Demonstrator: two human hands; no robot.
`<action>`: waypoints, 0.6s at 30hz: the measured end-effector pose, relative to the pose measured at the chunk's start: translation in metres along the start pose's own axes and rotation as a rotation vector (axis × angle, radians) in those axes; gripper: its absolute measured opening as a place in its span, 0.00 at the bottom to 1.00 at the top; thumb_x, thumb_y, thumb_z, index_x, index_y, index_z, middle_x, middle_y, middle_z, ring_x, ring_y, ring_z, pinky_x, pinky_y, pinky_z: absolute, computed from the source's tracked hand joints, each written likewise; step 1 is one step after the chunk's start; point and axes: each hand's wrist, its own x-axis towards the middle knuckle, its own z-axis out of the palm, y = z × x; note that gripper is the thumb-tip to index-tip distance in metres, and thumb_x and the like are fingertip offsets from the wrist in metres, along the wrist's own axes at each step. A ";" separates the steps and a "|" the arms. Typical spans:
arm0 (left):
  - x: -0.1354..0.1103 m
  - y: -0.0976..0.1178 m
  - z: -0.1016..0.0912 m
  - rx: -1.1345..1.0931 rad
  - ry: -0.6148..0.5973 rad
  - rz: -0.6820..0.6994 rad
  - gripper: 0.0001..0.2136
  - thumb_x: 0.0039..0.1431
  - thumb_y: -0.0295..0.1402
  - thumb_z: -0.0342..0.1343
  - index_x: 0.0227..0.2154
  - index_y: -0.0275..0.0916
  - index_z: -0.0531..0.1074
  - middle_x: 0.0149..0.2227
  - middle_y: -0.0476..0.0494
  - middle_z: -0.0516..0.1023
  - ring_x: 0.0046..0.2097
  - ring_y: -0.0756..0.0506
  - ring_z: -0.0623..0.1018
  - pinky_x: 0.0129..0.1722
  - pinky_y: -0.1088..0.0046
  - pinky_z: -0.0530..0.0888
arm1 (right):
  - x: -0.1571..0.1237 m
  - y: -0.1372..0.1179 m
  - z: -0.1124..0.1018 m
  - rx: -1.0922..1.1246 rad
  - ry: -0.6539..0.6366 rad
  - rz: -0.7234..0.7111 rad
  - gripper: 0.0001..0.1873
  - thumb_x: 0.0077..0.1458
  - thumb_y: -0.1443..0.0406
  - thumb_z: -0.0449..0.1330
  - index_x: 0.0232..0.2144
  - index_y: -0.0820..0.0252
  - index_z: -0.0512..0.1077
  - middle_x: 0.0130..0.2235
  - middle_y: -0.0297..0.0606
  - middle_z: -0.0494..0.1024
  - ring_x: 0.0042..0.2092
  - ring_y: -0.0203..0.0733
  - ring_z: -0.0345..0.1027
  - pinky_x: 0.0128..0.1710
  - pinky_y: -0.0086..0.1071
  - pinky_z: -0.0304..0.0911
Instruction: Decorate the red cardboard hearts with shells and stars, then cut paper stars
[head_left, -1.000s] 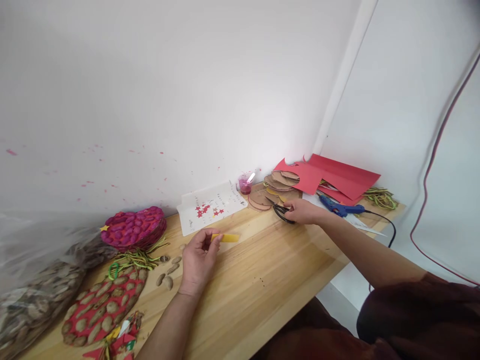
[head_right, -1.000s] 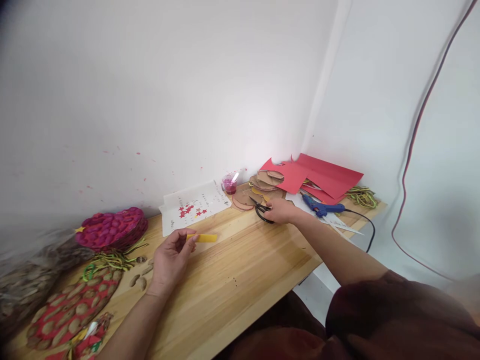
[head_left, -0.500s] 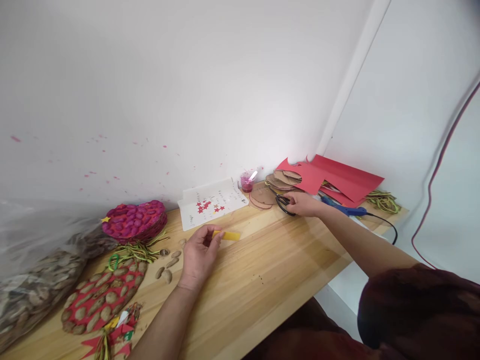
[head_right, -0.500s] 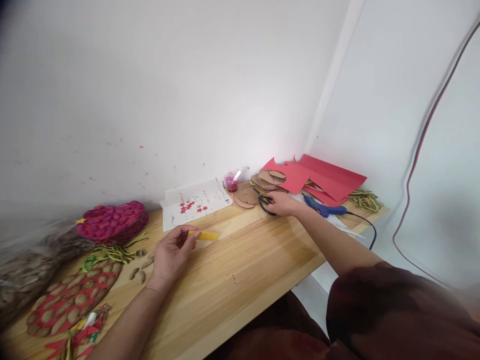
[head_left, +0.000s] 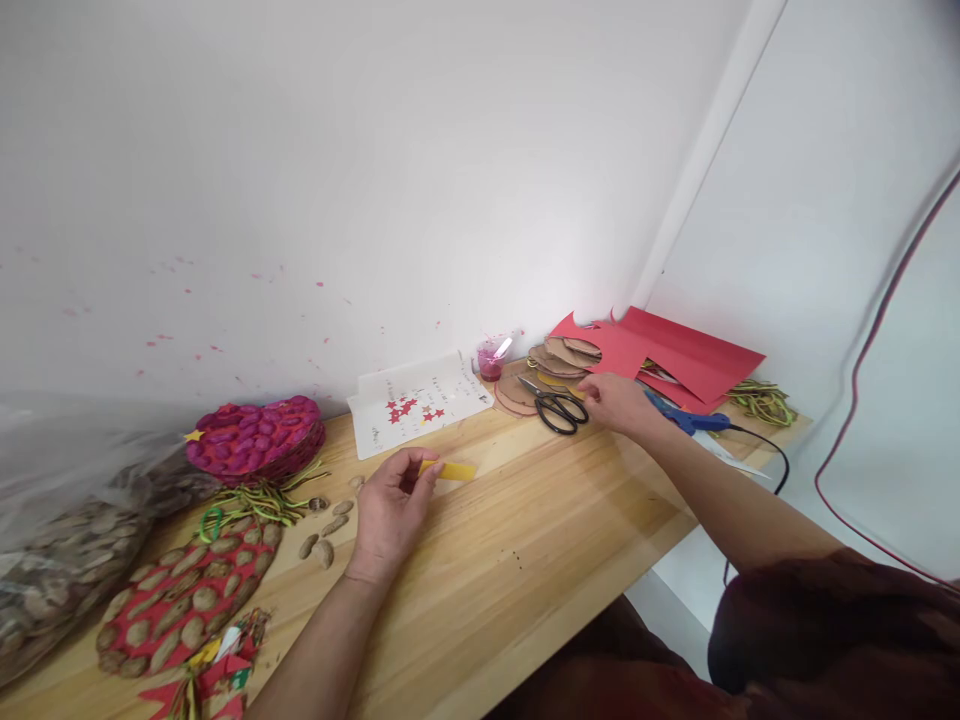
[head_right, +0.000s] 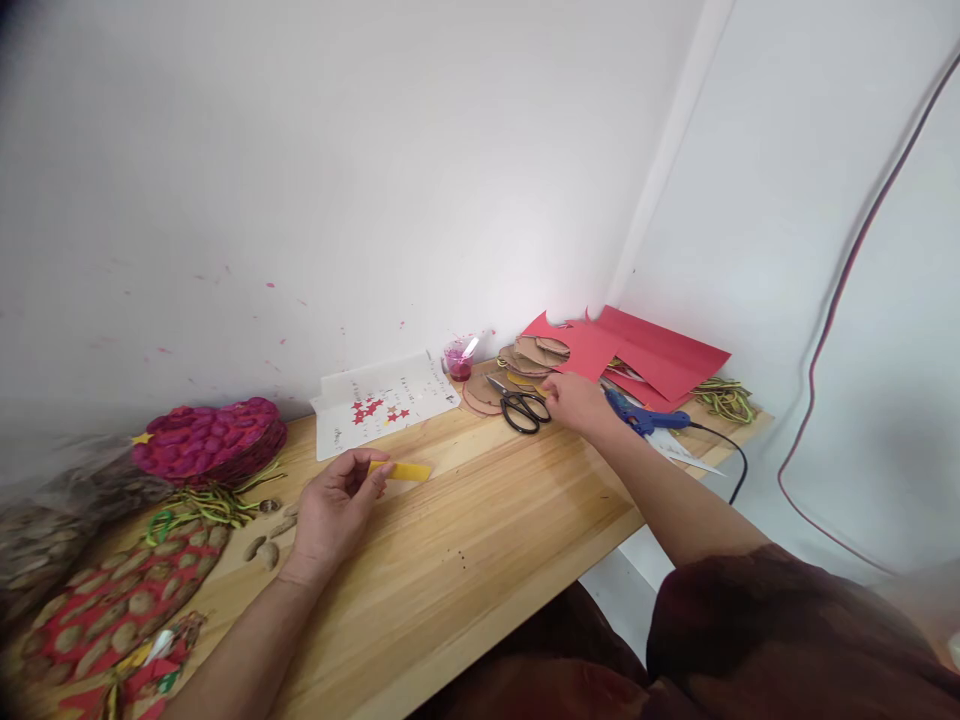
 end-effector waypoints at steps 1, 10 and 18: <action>0.000 0.002 0.000 0.003 0.000 -0.003 0.15 0.53 0.45 0.62 0.36 0.38 0.76 0.27 0.47 0.78 0.27 0.48 0.75 0.29 0.73 0.72 | -0.001 0.007 0.000 -0.040 0.016 0.013 0.19 0.54 0.70 0.55 0.47 0.65 0.77 0.46 0.52 0.80 0.47 0.54 0.72 0.45 0.38 0.62; -0.002 0.004 0.000 0.026 -0.005 -0.002 0.13 0.54 0.44 0.62 0.35 0.38 0.76 0.26 0.48 0.76 0.27 0.48 0.73 0.28 0.74 0.70 | 0.002 0.023 0.007 -0.170 0.049 -0.041 0.14 0.60 0.64 0.58 0.47 0.62 0.74 0.47 0.51 0.77 0.52 0.54 0.67 0.51 0.40 0.59; -0.002 0.008 0.003 -0.149 0.004 -0.085 0.14 0.53 0.42 0.62 0.36 0.38 0.74 0.25 0.51 0.74 0.25 0.50 0.73 0.27 0.74 0.71 | 0.014 0.011 0.001 -0.055 0.051 0.028 0.08 0.58 0.68 0.59 0.40 0.62 0.75 0.43 0.52 0.79 0.48 0.56 0.70 0.44 0.41 0.60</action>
